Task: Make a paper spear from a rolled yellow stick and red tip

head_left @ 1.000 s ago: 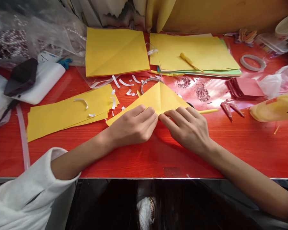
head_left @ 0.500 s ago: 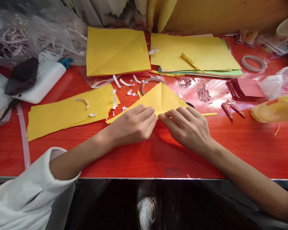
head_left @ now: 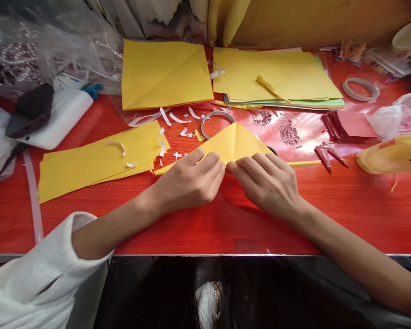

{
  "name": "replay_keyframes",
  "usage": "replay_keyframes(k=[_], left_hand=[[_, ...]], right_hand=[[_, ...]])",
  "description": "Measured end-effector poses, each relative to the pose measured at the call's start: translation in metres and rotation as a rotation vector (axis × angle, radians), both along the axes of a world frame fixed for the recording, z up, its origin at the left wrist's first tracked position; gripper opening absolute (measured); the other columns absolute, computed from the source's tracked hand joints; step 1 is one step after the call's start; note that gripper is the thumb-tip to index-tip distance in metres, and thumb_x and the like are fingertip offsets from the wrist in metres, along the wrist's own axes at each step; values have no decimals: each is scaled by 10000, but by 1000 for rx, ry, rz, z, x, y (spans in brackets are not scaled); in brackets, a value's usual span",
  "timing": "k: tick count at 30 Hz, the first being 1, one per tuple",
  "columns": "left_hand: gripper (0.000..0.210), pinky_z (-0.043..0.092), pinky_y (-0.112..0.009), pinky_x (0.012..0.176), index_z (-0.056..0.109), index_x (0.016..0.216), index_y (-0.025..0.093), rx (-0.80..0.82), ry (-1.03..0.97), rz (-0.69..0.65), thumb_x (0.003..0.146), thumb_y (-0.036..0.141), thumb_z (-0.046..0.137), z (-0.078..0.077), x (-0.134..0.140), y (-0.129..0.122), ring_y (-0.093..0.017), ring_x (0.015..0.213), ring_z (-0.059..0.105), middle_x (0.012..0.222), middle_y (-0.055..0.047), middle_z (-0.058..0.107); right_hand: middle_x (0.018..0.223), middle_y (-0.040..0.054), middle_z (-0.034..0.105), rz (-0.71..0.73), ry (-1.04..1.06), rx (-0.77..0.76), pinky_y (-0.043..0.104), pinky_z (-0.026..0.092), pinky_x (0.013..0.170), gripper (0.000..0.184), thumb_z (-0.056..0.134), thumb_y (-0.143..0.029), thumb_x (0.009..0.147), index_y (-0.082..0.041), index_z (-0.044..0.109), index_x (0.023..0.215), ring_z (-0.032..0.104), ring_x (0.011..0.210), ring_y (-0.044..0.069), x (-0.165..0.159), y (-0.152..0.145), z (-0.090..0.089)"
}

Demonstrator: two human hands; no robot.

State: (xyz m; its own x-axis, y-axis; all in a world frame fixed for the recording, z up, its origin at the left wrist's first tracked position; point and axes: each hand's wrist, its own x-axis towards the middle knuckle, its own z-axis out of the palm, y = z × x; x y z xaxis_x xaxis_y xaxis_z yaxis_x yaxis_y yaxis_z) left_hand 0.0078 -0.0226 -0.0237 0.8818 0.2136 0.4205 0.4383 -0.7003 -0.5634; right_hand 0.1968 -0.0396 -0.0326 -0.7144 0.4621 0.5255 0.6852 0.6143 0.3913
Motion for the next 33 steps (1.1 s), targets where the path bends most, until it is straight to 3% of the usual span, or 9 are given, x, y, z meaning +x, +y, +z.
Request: replay_keyframes(k=[11,28,33], left_hand=[[125,405,-275,558,602,801,78,19,28,-13,816,132,490,0,-3,3,-137,638,508,612,-9,479],[155,357,-281,536,575,756,91,-10,8,13,834,109,443,1,0,1,-137,619,488,580,-4,463],[165,348,-280,537,565,719,94,-5,10,6,829,92,442,1,-1,2,-133,613,479,576,-6,463]], right_hand=[[626,1,557,9,6,-8,276,267,548,79,514,-162,830,-141,590,827,408,594,129,0,-1,4],[617,6,511,-23,21,25,286,242,547,100,507,-165,830,-159,565,748,354,586,134,1,0,-2],[632,11,534,-23,12,-8,288,238,548,109,480,-161,843,-144,579,884,383,608,140,1,-1,2]])
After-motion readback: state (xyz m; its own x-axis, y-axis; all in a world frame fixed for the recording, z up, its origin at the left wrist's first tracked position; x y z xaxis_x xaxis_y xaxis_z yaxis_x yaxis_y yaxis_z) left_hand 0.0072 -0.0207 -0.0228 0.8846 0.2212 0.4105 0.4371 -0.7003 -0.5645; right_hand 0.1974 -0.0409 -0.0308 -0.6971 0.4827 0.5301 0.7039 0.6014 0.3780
